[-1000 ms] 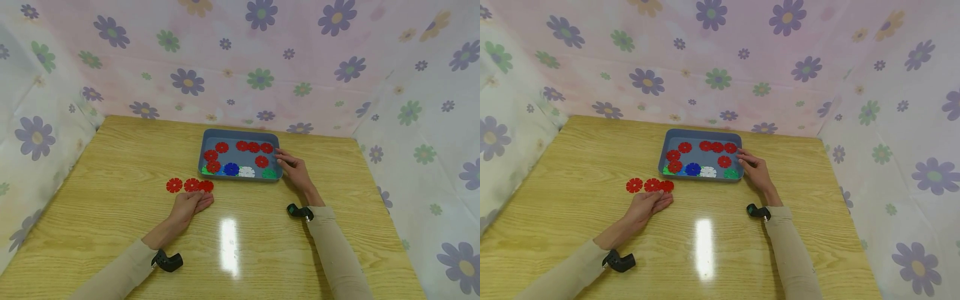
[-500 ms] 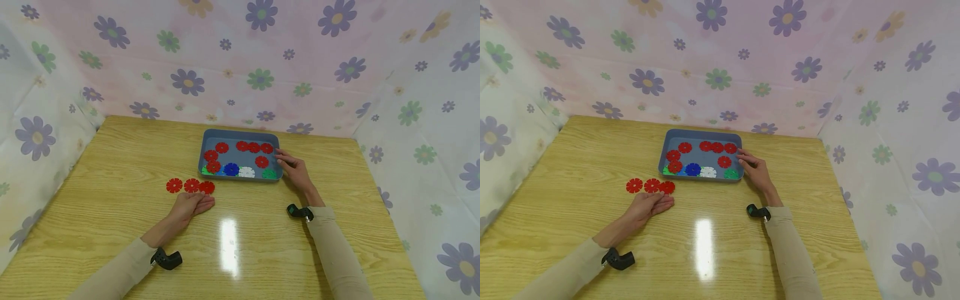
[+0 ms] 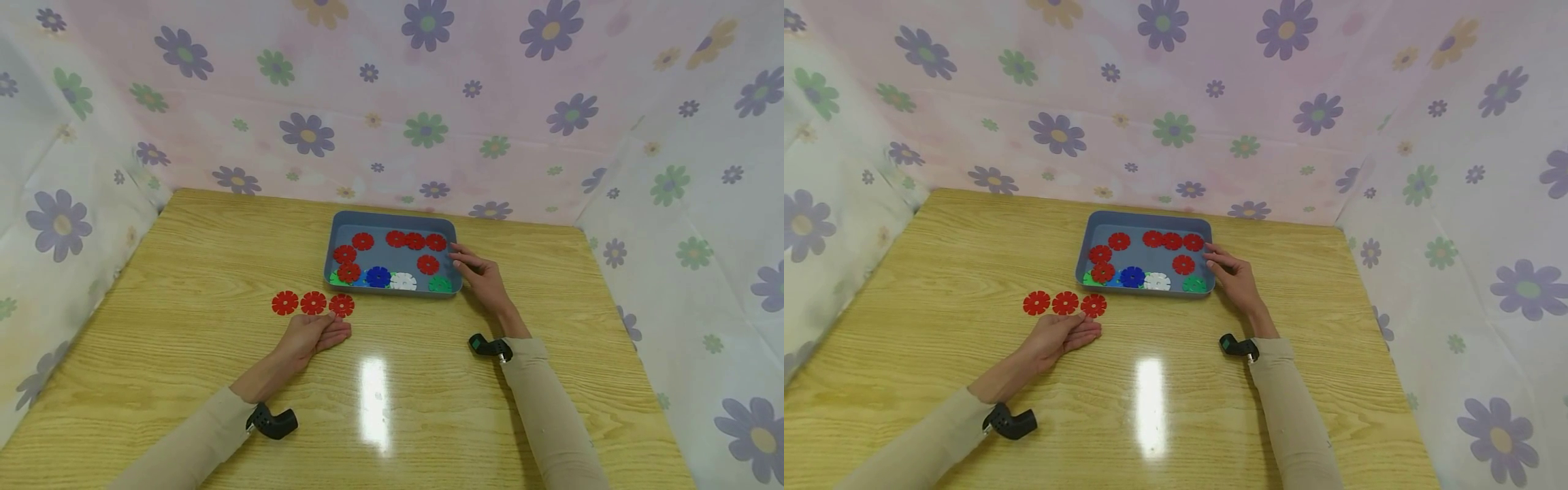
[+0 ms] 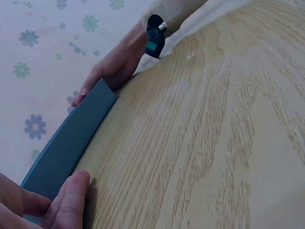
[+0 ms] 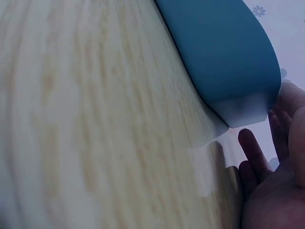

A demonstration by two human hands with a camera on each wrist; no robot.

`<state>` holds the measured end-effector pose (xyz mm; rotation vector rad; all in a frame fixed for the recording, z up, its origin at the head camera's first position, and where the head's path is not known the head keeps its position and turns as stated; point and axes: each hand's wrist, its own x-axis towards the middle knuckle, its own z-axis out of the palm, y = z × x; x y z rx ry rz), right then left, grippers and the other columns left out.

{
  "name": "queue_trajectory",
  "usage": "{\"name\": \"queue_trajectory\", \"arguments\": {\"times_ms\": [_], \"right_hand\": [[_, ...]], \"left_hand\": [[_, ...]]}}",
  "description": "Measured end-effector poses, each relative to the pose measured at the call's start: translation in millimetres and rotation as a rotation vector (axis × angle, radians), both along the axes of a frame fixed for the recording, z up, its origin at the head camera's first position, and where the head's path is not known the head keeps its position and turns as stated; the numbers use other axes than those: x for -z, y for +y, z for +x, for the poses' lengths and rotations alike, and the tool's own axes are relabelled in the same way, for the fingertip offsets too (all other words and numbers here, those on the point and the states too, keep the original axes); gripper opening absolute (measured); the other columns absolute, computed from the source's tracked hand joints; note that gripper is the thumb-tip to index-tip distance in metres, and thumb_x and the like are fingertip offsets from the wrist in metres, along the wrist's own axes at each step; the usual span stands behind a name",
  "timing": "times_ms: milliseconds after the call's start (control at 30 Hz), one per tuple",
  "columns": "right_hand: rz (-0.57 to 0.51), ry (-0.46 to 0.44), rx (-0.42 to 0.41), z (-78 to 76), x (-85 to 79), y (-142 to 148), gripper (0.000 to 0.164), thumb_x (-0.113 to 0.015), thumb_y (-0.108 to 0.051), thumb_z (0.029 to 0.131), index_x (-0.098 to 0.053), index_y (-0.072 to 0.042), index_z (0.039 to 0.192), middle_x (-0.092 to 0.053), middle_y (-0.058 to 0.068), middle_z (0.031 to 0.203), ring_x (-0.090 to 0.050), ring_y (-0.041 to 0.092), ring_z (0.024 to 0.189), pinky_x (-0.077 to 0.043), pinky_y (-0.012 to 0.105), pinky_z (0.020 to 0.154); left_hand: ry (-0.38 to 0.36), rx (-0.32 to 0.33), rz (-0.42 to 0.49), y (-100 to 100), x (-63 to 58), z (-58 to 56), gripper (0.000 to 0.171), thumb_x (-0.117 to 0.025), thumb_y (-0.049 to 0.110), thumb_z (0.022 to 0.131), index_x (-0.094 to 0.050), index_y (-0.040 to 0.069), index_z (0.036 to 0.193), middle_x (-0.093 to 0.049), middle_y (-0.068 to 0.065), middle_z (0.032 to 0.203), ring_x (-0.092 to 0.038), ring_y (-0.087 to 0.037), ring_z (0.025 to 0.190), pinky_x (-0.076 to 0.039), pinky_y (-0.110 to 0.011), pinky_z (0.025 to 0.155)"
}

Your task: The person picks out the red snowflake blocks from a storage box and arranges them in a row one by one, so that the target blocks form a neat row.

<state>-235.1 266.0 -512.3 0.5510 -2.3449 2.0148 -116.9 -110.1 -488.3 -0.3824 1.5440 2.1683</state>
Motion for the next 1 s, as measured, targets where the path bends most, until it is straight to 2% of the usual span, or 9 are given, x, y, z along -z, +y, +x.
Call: {"name": "queue_trajectory", "arguments": {"times_ms": [200,333,467,633,733,800,1000], "right_hand": [[0.001,0.002,-0.006,-0.3,1.3,1,0.033,-0.054,-0.003,0.105,-0.058,0.018,0.13,-0.043,0.024,0.156,-0.037,0.028,0.149,-0.046,0.017,0.104],[0.007,-0.004,-0.011,-0.6,1.5,2,0.034,-0.053,-0.003,0.105,-0.058,0.018,0.131,-0.043,0.023,0.157,-0.036,0.028,0.15,-0.046,0.016,0.104],[0.014,-0.018,-0.015,-0.6,-0.1,2,0.035,-0.053,-0.005,0.106,-0.057,0.018,0.132,-0.042,0.023,0.157,-0.035,0.027,0.15,-0.045,0.016,0.104],[0.015,-0.015,-0.012,-1.1,-0.3,2,0.035,-0.054,-0.005,0.105,-0.057,0.018,0.131,-0.042,0.023,0.157,-0.035,0.028,0.15,-0.045,0.016,0.104],[0.015,-0.012,-0.011,-1.5,0.1,2,0.034,-0.054,-0.004,0.105,-0.058,0.018,0.131,-0.043,0.023,0.156,-0.034,0.029,0.15,-0.045,0.016,0.104],[0.017,-0.01,-0.011,-2.1,0.7,2,0.034,-0.053,-0.004,0.105,-0.058,0.018,0.131,-0.043,0.024,0.156,-0.035,0.029,0.15,-0.045,0.016,0.104],[0.004,-0.02,-0.015,-2.3,0.4,3,0.035,-0.054,-0.004,0.105,-0.057,0.019,0.131,-0.043,0.023,0.157,-0.034,0.028,0.15,-0.045,0.016,0.104]], "left_hand": [[0.009,0.04,0.016,-4,3.3,0.4,0.038,-0.044,0.009,0.109,-0.05,-0.022,0.131,-0.077,-0.014,0.102,-0.076,-0.014,0.09,-0.059,-0.027,0.085],[0.013,0.144,0.036,-11,6.1,0.1,0.039,-0.044,0.013,0.11,-0.052,-0.019,0.129,-0.078,-0.009,0.096,-0.076,-0.014,0.088,-0.06,-0.028,0.083],[0.04,0.265,0.056,-17,7.2,-1.9,0.04,-0.048,0.017,0.109,-0.051,-0.016,0.133,-0.078,-0.007,0.1,-0.076,-0.014,0.089,-0.06,-0.029,0.083],[0.113,0.362,0.08,-21,8.1,-6.6,0.043,-0.053,0.015,0.107,-0.047,-0.014,0.139,-0.077,-0.004,0.107,-0.075,-0.013,0.092,-0.061,-0.029,0.082],[0.172,0.378,0.073,-24,6.8,-11.6,0.044,-0.054,0.014,0.107,-0.046,-0.013,0.141,-0.076,-0.002,0.11,-0.074,-0.013,0.094,-0.06,-0.028,0.083],[0.203,0.364,0.057,-25,3.4,-16.2,0.044,-0.055,0.014,0.107,-0.047,-0.012,0.141,-0.075,-0.001,0.112,-0.074,-0.014,0.095,-0.06,-0.027,0.084],[0.276,0.318,0.049,-18,-17.2,-38.1,0.048,-0.054,0.017,0.107,-0.043,-0.014,0.143,-0.073,-0.007,0.113,-0.073,-0.013,0.092,-0.06,-0.026,0.084]]}}
